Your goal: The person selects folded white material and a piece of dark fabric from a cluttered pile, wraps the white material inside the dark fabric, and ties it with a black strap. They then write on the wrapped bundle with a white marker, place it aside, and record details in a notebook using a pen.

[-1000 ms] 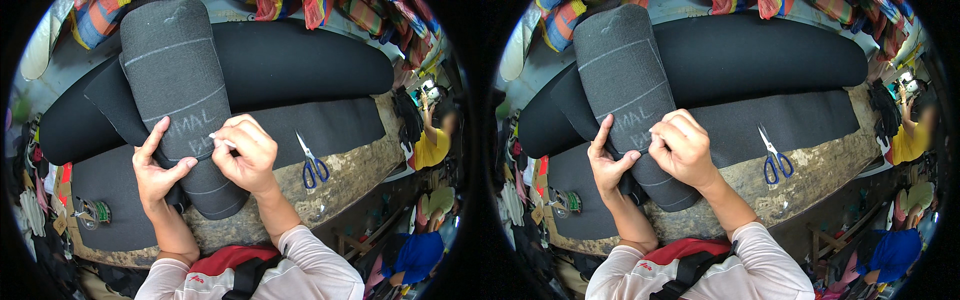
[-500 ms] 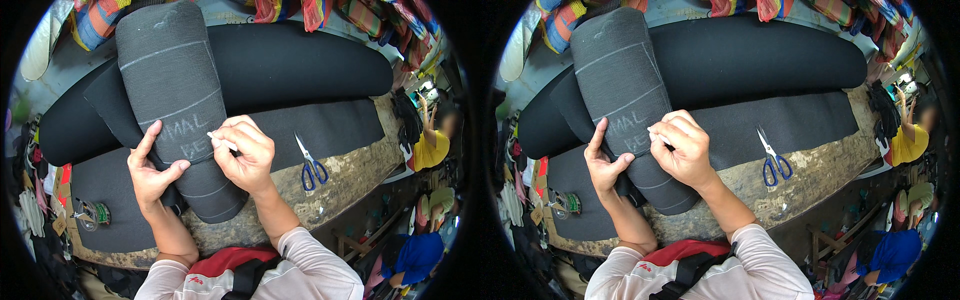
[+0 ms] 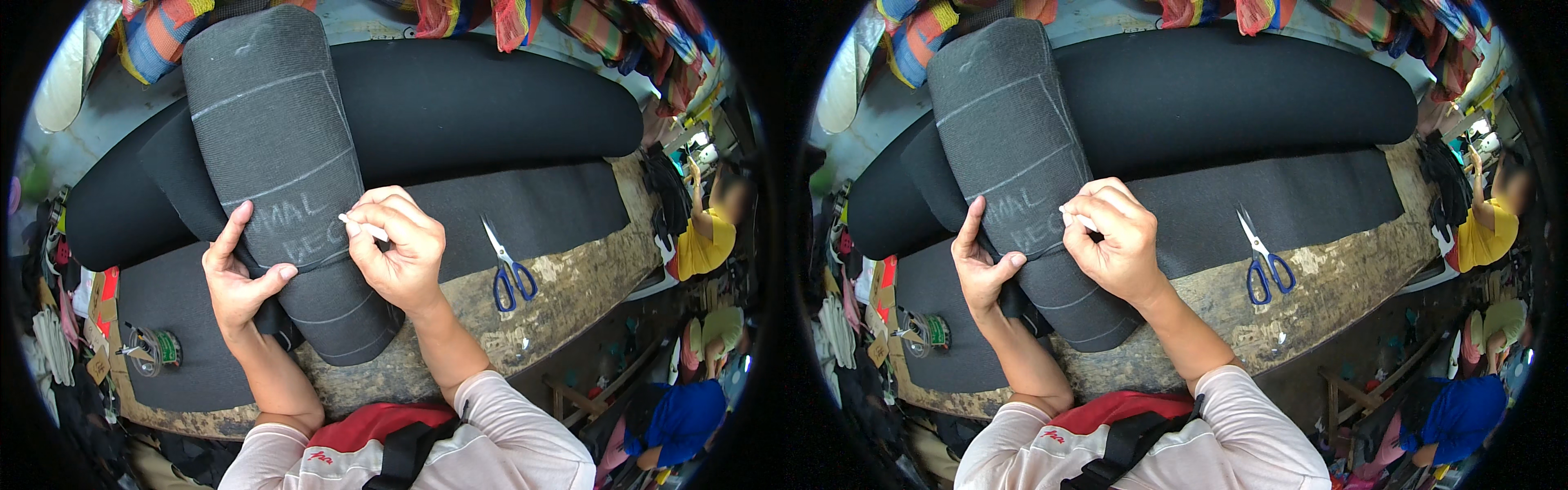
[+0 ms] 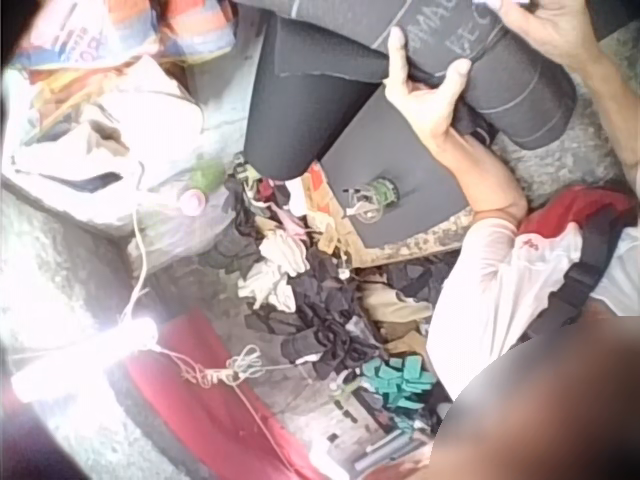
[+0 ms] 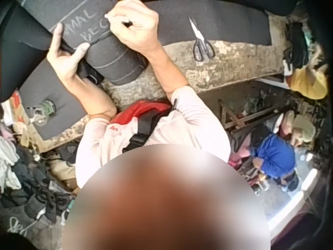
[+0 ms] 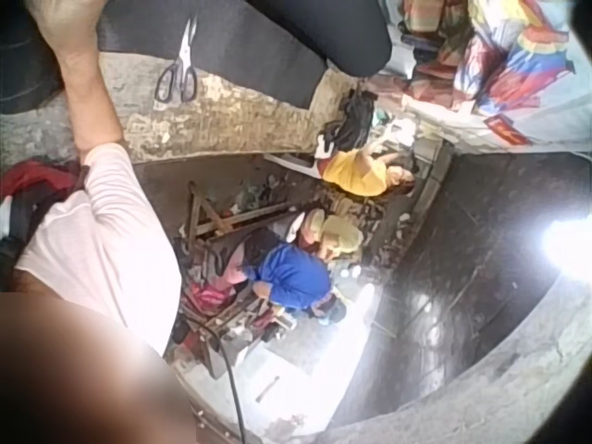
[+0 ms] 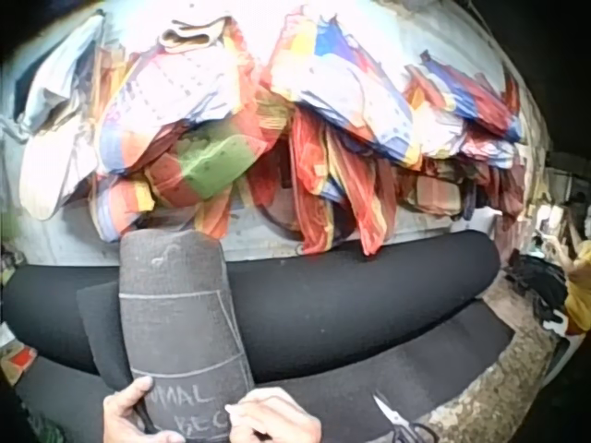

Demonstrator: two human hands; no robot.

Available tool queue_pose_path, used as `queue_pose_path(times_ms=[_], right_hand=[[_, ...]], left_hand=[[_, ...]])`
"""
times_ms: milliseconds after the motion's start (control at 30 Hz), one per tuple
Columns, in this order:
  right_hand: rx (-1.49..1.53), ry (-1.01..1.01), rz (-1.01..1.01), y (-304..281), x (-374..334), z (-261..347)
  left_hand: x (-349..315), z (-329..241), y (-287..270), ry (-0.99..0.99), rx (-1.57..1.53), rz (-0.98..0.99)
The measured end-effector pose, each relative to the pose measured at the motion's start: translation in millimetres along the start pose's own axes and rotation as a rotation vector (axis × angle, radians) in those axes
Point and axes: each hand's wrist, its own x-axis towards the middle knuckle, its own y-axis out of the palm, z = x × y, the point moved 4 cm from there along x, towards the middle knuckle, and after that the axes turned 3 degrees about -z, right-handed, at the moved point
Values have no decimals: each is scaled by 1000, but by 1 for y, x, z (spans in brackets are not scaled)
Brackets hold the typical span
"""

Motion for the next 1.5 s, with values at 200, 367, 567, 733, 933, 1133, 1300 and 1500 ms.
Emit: queue_pose_path(times_ms=[200,367,567,733,933,1133,1300,1500], right_hand=[[50,38,118,1,-3,3],[144,110,21,-2,-1,-7],[85,50,113,0,0,-4],[82,172,4,1,-2,-10],[169,121,131,-6,-3,-19],[-104,94,-96,-10,2,-10],[-35,0,-51,5,17,20],[-130,-293,35,42,59,34]], left_hand=[[-3,12,-13,-46,-90,22],[-4,15,-16,-59,-114,5],[-3,14,-15,-38,-117,8],[-3,13,-15,-34,-80,6],[-2,13,-15,-40,-120,10],[-1,1,-3,-43,-133,-7],[6,-14,14,15,-37,-91],[5,-25,34,46,114,-136]])
